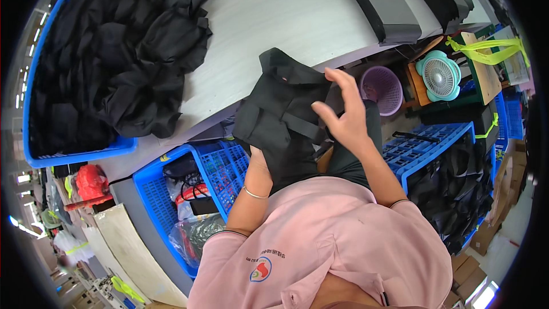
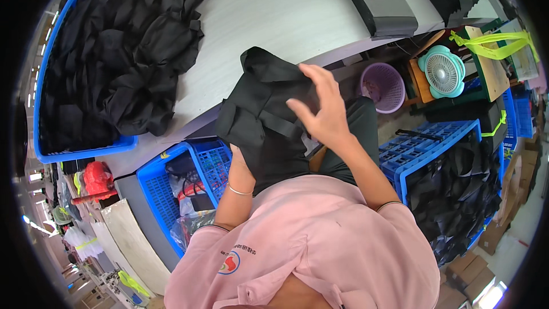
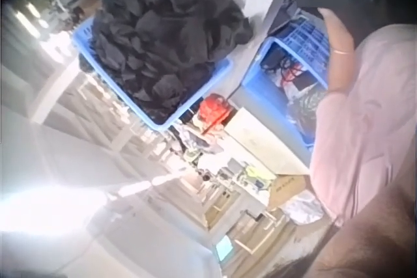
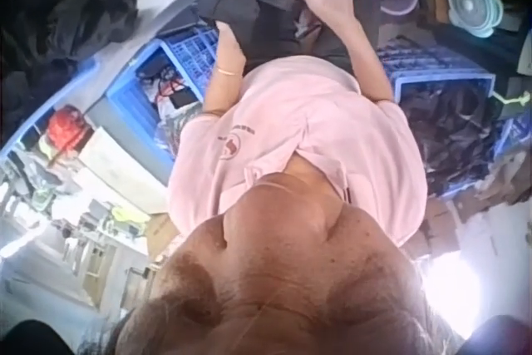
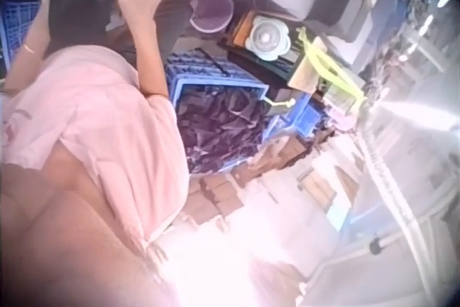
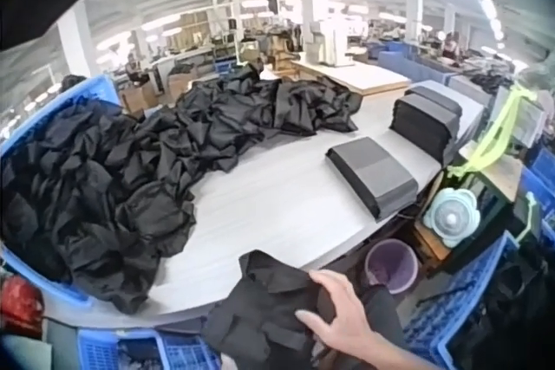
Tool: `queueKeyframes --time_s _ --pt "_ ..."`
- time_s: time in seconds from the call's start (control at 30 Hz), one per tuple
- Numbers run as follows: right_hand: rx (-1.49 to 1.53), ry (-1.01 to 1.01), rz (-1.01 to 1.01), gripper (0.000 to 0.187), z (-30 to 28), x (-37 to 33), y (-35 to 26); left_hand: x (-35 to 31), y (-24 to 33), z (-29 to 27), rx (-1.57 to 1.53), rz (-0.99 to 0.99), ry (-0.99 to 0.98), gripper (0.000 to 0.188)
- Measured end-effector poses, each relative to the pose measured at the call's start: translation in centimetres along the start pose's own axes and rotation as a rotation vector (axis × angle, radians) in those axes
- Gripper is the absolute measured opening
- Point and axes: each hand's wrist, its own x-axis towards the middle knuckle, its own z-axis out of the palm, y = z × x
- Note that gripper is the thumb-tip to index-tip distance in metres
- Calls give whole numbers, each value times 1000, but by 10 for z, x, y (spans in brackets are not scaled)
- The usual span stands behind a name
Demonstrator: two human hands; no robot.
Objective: Manually assembling black fabric components at an industrial workbench.
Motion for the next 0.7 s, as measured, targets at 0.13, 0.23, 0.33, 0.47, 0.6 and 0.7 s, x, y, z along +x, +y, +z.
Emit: queueKeyframes --time_s 0.13,0.23,0.33,0.47,0.6,0.7 --pt "-287 61 -223 55 16 4 8 -25 -18 -13 -199 108 -29 45" --pt "-351 66 -292 39 18 11 13 -33 -49 -39 -136 -20 -19 55" --pt "-115 -74 -66 14 12 15 19 -36 -66 -64 -335 -91 113 51" --pt "511 -591 53 15 -22 30 32 -24 -35 -95 -427 -62 20 48" --pt "258 -632 -89 19 -32 70 34 -14 10 -126 -500 -27 -75 46" --pt "214 -316 15 21 -21 109 45 8 25 -81 -278 -38 135 43"
